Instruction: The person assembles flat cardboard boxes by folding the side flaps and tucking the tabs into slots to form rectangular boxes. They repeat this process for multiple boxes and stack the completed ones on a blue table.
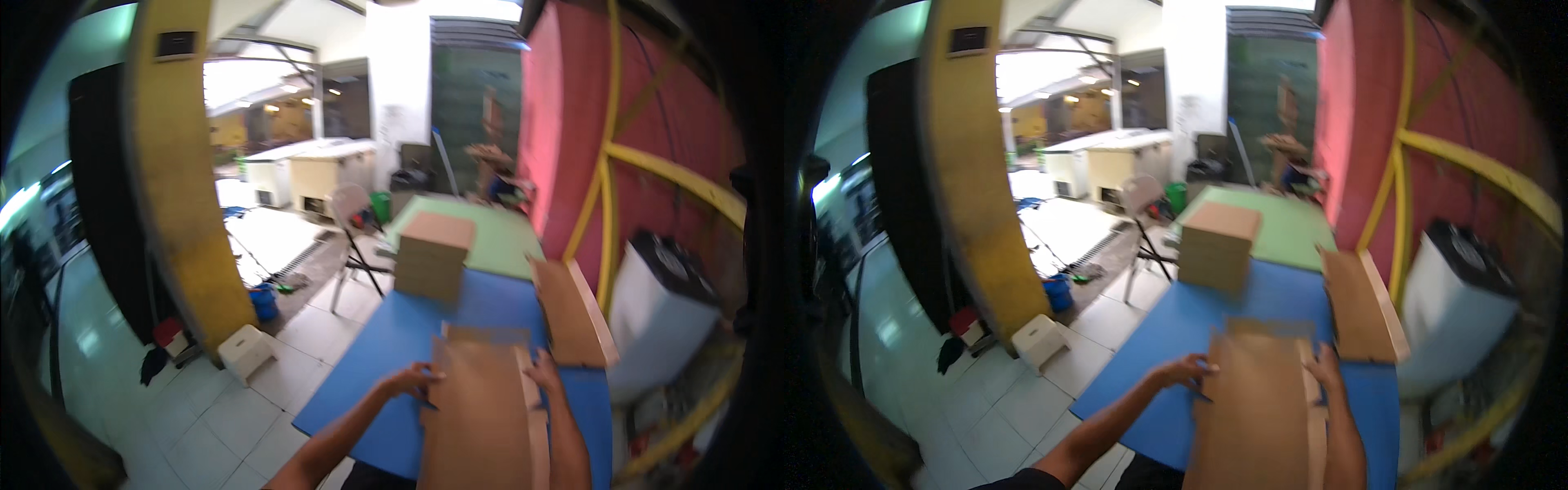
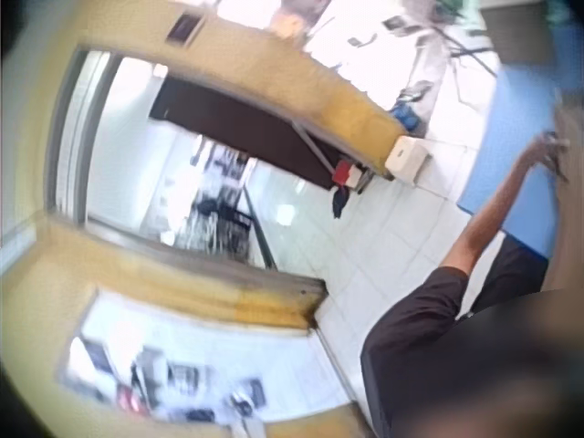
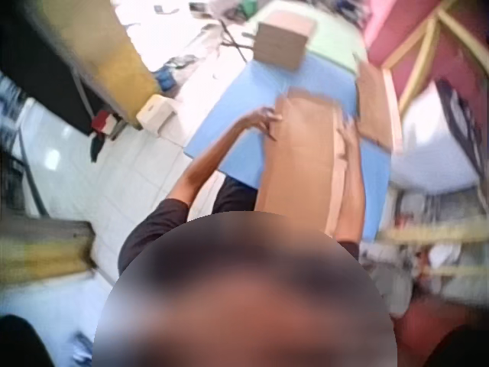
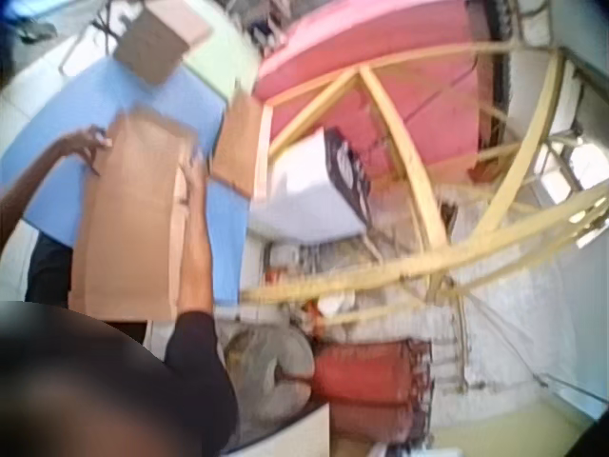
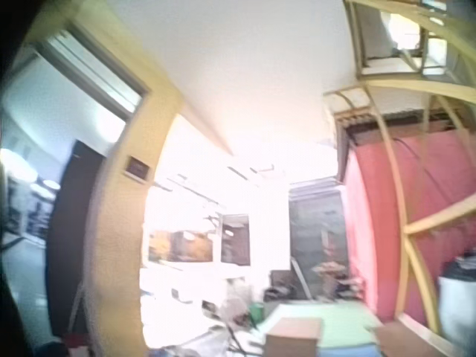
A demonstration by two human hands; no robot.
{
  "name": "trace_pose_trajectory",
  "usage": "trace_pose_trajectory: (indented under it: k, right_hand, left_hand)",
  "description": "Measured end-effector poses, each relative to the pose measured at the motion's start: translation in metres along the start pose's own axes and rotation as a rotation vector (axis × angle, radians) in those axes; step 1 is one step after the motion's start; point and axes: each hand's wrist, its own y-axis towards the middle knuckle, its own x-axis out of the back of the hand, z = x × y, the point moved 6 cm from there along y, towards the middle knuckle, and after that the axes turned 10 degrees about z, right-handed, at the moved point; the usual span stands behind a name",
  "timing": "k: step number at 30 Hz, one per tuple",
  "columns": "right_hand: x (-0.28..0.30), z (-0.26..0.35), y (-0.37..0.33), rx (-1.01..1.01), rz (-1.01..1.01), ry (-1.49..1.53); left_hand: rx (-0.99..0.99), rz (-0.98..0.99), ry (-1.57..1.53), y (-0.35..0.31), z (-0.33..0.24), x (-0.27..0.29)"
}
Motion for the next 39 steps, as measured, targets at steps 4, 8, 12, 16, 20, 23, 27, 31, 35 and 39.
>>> trace_pose_trajectory:
  k: [4, 8, 12, 16, 20, 23, 27, 31, 35, 39]
  right_hand:
    - [0.013, 0.051, -0.03, 0.45, -0.229, 0.144]
    - [0.063, 0.11, -0.059, 0.397, -0.108, 0.28]
    - [0.12, 0.19, -0.089, 0.35, -0.506, -0.161]
    - [0.131, 0.283, -0.109, 0.562, -0.764, -0.723]
    - [0.124, 0.332, -0.113, 0.75, -0.698, -0.814]
    - [0.121, 0.345, -0.121, 0.835, -0.587, -0.636]
    - [0.115, 0.345, -0.104, 0.629, -0.019, -0.024]
    - [0.107, 0.366, -0.089, 0.53, 0.131, -0.124]
    - [0.111, 0.366, -0.1, 0.592, 0.048, -0.129]
    - [0.108, 0.376, -0.124, 0.695, -0.091, -0.193]
  left_hand:
    - [-0.17, -0.263, 0.021, -0.003, -0.027, 0.013]
    - [-0.54, -0.397, 0.026, -0.013, -0.109, 0.038]
    - [-0.586, -0.533, 0.254, -0.032, -0.193, 0.034]
    - [-0.732, -0.401, 0.304, -0.063, -0.243, -0.01]
    - [-0.821, -0.291, 0.522, -0.087, -0.282, -0.041]
    - [-0.853, -0.186, 0.469, -0.105, -0.298, -0.042]
    - [-0.925, -0.231, 0.731, -0.118, -0.318, -0.048]
    - [-0.838, -0.13, 0.671, -0.12, -0.325, -0.068]
    - [-0.664, -0.017, 0.402, -0.141, -0.338, -0.083]
    - [-0.536, -0.089, 0.797, -0.164, -0.362, -0.095]
